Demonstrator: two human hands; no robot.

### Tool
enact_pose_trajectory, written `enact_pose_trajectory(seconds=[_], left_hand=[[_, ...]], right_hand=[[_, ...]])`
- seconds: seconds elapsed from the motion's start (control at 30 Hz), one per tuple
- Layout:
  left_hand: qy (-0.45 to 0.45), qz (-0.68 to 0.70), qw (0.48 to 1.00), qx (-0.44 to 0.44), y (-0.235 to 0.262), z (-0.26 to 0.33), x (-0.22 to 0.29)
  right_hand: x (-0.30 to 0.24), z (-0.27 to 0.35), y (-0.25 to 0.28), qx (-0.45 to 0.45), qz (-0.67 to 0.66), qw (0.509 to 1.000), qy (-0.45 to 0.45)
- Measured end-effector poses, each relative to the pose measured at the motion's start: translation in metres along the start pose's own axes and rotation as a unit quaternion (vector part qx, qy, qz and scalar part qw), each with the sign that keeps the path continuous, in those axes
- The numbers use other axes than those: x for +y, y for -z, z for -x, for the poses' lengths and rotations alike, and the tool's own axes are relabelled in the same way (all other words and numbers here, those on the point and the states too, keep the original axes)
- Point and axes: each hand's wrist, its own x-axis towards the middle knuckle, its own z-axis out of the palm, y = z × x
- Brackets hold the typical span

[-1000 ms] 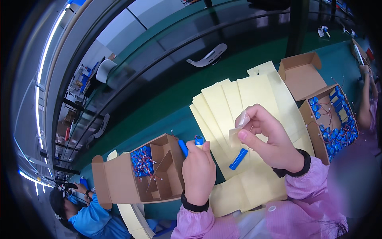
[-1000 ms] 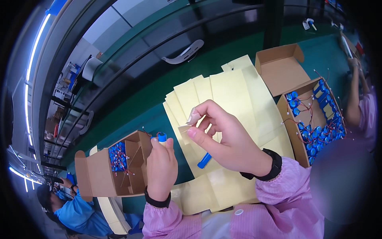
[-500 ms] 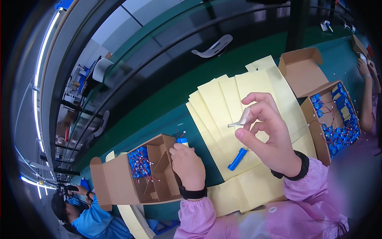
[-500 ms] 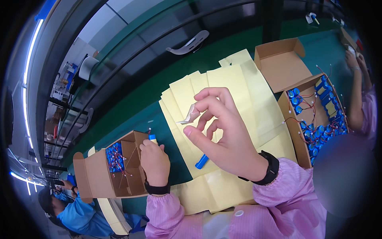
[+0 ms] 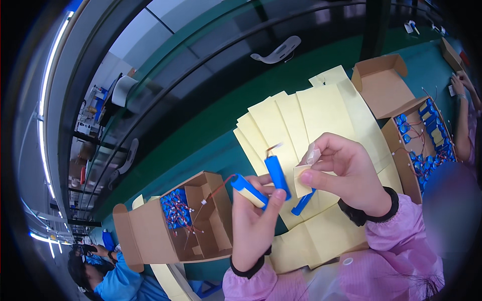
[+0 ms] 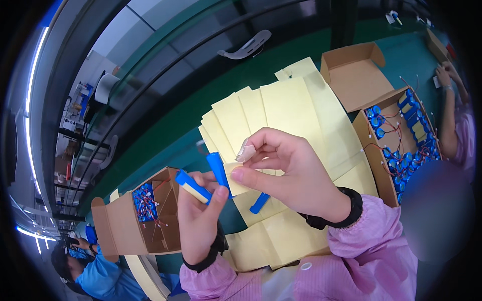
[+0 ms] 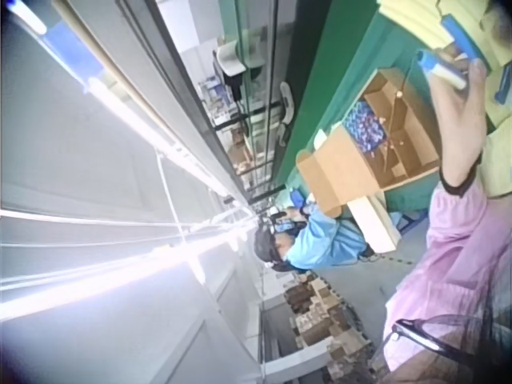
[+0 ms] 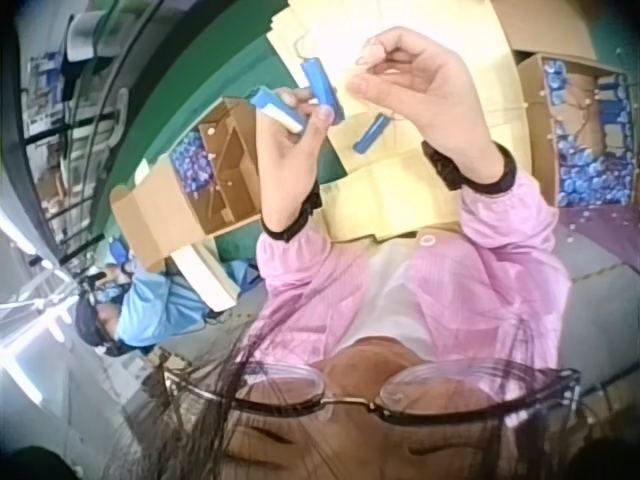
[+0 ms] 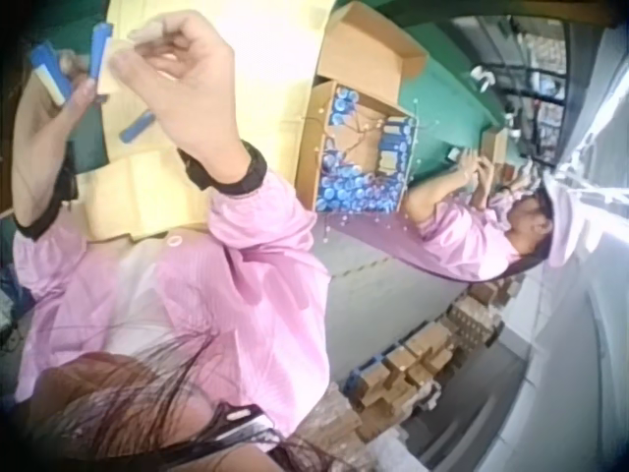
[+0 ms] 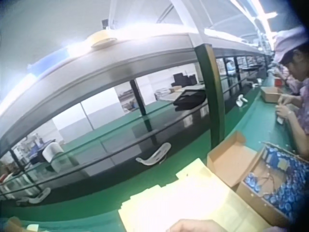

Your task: Manually assemble lithium battery pack components on an assembly line by wrapping tape, connecting wires, and packaging them into cardboard storage boxes.

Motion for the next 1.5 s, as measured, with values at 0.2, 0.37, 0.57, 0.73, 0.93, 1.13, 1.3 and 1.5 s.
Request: enact_pose_trajectory(seconds=[0.2, 0.37, 0.57, 0.73, 0.93, 1.13, 1.3, 1.5], left_hand=[[0.038, 0.127, 0.990, -0.036, 0.000, 0.010, -0.010], [0.068, 0.155, 0.985, 0.018, 0.006, 0.009, -0.012], [0.030, 0.096, 0.994, 0.049, 0.000, 0.010, -0.009], [0.015, 0.111, 0.993, 0.049, 0.005, 0.012, -0.014], [0.005, 0.117, 0.992, 0.049, 0.005, 0.012, -0.017], [0.006, 0.104, 0.993, 0.050, 0.004, 0.012, -0.017], [0.012, 0.094, 0.994, 0.049, 0.003, 0.013, -0.014], [0.004, 0.052, 0.998, 0.021, 0.002, 0.015, -0.018]], right_hand=[[-0.007, -0.002, -0.002, -0.012, 0.003, 0.997, -0.070], [0.005, -0.005, -0.003, -0.021, 0.057, 0.996, -0.064], [0.007, -0.006, -0.004, -0.042, 0.062, 0.993, -0.090], [0.009, -0.007, -0.005, -0.042, 0.063, 0.992, -0.096], [0.013, -0.008, -0.005, -0.038, 0.044, 0.994, -0.087], [0.016, -0.008, -0.006, -0.039, 0.059, 0.995, -0.075], [0.017, -0.009, -0.006, -0.037, 0.048, 0.993, -0.099], [0.021, -0.007, -0.003, 0.041, 0.265, 0.963, 0.018]])
